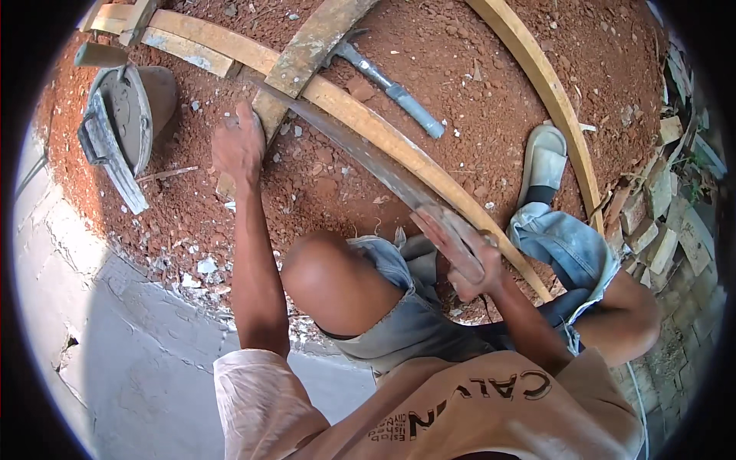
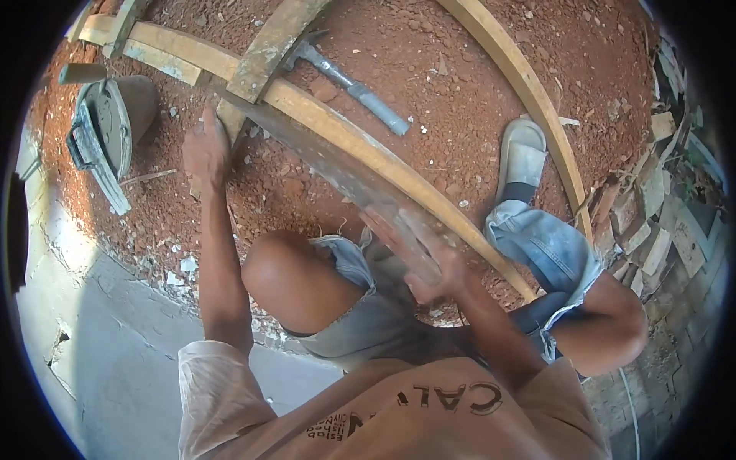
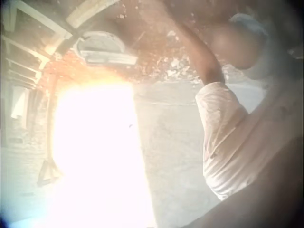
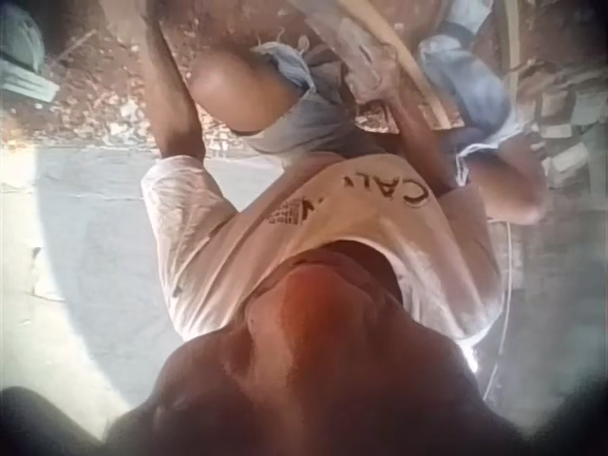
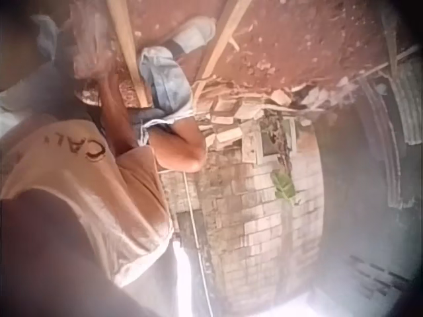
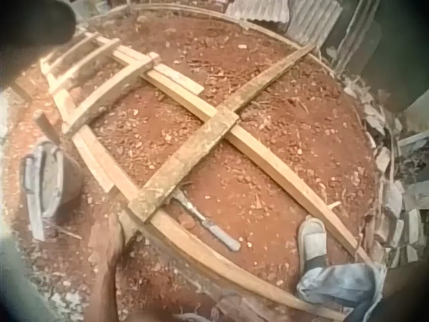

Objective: Measure and saw wooden planks to size for a construction project.

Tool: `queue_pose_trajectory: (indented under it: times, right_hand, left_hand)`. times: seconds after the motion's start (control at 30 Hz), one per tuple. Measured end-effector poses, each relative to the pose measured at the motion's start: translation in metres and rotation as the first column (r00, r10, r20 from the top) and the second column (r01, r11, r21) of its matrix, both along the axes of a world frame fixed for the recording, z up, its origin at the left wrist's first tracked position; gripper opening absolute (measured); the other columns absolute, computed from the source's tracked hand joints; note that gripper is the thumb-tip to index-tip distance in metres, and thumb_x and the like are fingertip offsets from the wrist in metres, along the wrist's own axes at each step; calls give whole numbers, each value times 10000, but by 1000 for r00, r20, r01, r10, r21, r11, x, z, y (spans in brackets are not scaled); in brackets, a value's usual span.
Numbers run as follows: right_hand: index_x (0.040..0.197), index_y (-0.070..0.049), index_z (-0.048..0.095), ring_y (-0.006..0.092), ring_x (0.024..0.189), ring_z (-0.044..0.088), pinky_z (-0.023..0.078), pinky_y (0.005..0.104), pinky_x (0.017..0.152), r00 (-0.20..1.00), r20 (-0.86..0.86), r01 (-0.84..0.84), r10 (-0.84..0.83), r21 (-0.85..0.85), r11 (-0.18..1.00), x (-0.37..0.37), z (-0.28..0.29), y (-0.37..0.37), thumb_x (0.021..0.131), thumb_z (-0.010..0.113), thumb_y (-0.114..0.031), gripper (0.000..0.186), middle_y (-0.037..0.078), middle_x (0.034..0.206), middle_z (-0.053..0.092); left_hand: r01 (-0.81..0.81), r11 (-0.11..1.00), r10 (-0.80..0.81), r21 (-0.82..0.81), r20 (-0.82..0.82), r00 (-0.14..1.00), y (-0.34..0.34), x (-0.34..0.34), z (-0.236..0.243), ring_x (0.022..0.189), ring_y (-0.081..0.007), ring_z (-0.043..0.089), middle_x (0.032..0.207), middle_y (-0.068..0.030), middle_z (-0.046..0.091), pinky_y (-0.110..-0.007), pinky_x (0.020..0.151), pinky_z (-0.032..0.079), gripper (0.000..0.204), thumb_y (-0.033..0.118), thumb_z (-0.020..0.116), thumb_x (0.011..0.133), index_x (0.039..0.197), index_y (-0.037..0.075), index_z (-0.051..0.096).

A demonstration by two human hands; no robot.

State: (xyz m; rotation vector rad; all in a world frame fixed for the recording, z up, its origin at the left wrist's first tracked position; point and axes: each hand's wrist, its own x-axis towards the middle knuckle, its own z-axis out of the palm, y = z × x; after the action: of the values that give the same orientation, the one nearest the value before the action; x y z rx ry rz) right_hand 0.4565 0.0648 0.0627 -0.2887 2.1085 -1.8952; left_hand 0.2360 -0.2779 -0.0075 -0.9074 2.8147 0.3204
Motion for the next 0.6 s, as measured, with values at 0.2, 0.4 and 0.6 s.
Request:
queue_pose_trajectory:
  times: [0.2,0.4,0.6]
  right_hand:
    - [1476,64,466,361,899,759,599,395,776,999,-38,36,-29,208,978,-117,-17,-76,718,714,-112,817,242,1082,743]
    - [1495,39,465,435,1045,715,576,455,938,989,147,-21,-25,302,953,-64,-16,-47,713,687,-117,828,338,1205,684]
    - [1494,80,466,370,1022,740,589,429,890,999,-40,3,7,239,971,-58,-39,-33,685,650,-93,848,280,1216,703]
  left_hand:
    - [-13,999,14,-38,26,1000,-5,2,-8,986,-486,700,1046,-333,729,-540,916,498,785,630,437,927,1015,-75,772]
    - [25,999,-25,-45,0,1000,3,2,5,1009,-492,701,1051,-334,730,-551,920,501,788,644,439,919,1036,-56,782]
    - [6,1000,-6,19,-18,1000,-6,1,-7,1030,-493,700,1075,-357,717,-533,955,507,788,656,491,914,1083,-61,772]
